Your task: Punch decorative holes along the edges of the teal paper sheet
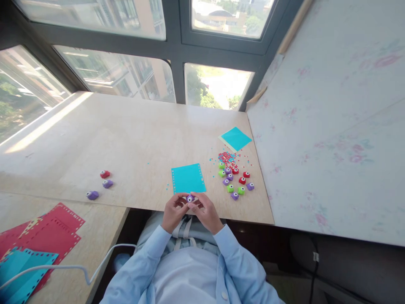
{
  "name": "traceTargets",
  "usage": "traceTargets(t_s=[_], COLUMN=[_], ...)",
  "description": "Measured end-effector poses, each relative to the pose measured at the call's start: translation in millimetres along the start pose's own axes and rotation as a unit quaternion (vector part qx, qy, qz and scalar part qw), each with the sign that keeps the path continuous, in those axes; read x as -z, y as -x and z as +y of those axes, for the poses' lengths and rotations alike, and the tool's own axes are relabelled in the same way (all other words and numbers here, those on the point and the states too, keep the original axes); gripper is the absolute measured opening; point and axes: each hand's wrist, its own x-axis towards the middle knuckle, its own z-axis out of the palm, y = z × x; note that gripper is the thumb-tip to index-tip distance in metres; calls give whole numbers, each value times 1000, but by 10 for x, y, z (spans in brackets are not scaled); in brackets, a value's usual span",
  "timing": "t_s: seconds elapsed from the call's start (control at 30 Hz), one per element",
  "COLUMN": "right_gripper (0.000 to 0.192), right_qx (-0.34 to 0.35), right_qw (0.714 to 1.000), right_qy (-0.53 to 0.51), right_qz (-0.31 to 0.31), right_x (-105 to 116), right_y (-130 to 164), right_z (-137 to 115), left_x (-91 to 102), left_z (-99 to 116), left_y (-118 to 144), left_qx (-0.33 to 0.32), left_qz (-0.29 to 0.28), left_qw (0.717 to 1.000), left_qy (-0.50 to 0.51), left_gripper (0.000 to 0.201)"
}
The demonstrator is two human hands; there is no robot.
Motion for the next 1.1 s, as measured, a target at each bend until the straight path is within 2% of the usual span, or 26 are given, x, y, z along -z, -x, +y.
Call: traceTargets(t_s=[0.13, 0.27, 0.33, 0.4, 0.5, 0.63, 0.83, 1.1], right_gripper=[36, 36, 36, 38, 41, 39, 37, 40], right_qx=[-39, -51, -59, -69, -89, -78, 3, 60], right_qw=[999, 997, 996, 994, 986, 972, 943, 932], right_qy=[-36, -47, -44, -43, -19, 105, 255, 269], right_qz=[-1, 20, 40, 73, 137, 193, 213, 237], right_x=[-14, 14, 62, 141, 310, 524, 584, 525], right_y=[6, -17, -58, -119, -223, -310, -364, -378], right_z=[53, 97, 113, 139, 209, 344, 499, 575], left_x=[8, 39, 77, 129, 190, 180, 146, 163], left_z=[-71, -156, -223, -308, -424, -464, -414, -422], left_y=[12, 5, -23, -71, -154, -203, -200, -202], left_qx=[-88, -170, -224, -259, -268, -266, -268, -266], left_qz=[-21, -45, -28, 13, 74, 86, 99, 98], left_qw=[991, 974, 959, 940, 910, 889, 887, 893], left_qy=[-98, -139, -170, -222, -306, -364, -362, -349], left_gripper=[28, 33, 36, 35, 26, 16, 17, 16])
